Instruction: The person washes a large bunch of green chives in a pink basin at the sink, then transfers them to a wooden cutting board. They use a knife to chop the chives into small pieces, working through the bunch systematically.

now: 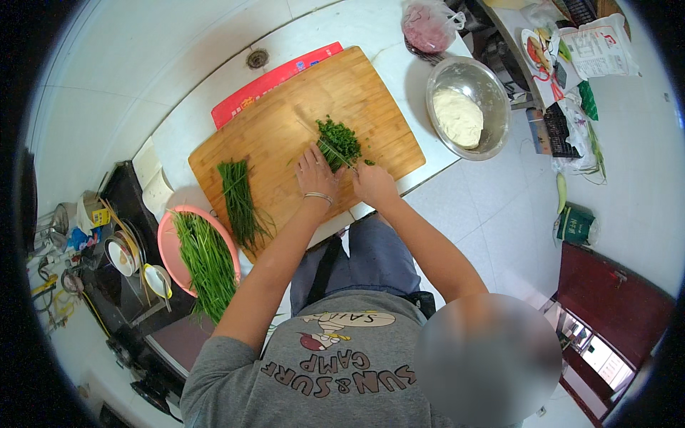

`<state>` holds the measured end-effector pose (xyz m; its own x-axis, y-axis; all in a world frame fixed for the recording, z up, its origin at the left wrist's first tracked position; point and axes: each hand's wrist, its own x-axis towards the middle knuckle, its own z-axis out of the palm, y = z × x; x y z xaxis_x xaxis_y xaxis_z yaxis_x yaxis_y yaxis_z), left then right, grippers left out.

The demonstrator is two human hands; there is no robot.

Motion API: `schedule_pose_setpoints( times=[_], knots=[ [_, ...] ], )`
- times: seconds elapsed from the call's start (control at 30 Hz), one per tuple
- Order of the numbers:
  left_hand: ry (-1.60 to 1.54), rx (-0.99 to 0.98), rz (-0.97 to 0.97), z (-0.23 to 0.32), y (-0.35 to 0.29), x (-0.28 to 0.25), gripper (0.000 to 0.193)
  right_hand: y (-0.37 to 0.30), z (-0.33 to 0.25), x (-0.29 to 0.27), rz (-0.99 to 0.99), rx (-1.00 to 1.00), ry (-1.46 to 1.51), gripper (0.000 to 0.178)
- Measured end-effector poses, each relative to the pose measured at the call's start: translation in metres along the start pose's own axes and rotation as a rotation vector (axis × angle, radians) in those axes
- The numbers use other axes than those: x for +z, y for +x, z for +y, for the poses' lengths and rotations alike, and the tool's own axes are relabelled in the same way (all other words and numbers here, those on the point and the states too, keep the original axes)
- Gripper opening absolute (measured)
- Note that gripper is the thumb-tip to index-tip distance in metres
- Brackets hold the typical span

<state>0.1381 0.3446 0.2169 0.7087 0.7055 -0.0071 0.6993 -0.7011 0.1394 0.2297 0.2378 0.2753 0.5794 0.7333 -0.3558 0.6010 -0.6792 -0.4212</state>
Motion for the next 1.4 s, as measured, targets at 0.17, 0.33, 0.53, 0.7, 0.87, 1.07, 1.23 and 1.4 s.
schedule_pose_setpoints(
  times=[0.17, 0.33, 0.53, 0.7, 0.87, 1.07, 1.23, 1.4],
  knots=[
    [0.084, 0.005, -0.036, -0.001, 0.002, 0.011, 0.085, 0.003, -0.003, 0.005, -0.011, 0.024, -0.011, 0.026],
    [0.074, 0.035, -0.104, 0.0, 0.004, 0.017, 0.077, 0.013, -0.003, 0.009, -0.051, 0.077, -0.043, 0.024],
    [0.053, 0.094, -0.12, -0.005, 0.006, 0.028, 0.065, 0.029, -0.007, 0.004, -0.171, 0.097, -0.043, 0.021],
    [0.078, 0.156, -0.091, -0.007, 0.005, 0.029, 0.058, 0.043, -0.003, 0.021, -0.16, 0.064, -0.037, 0.02],
    [0.027, 0.139, -0.06, -0.009, 0.008, 0.035, 0.056, 0.064, -0.018, 0.031, -0.124, 0.055, 0.012, 0.018],
    [0.091, 0.151, -0.056, -0.008, 0.008, 0.036, 0.064, 0.066, -0.012, 0.025, 0.116, -0.07, 0.224, 0.021],
    [0.044, 0.087, -0.009, -0.007, 0.003, 0.016, 0.085, 0.042, -0.01, -0.018, 0.152, -0.034, 0.269, 0.021],
    [0.011, -0.027, -0.155, -0.001, 0.004, -0.008, 0.098, 0.017, -0.002, -0.009, 0.11, 0.011, 0.137, 0.022]
  ],
)
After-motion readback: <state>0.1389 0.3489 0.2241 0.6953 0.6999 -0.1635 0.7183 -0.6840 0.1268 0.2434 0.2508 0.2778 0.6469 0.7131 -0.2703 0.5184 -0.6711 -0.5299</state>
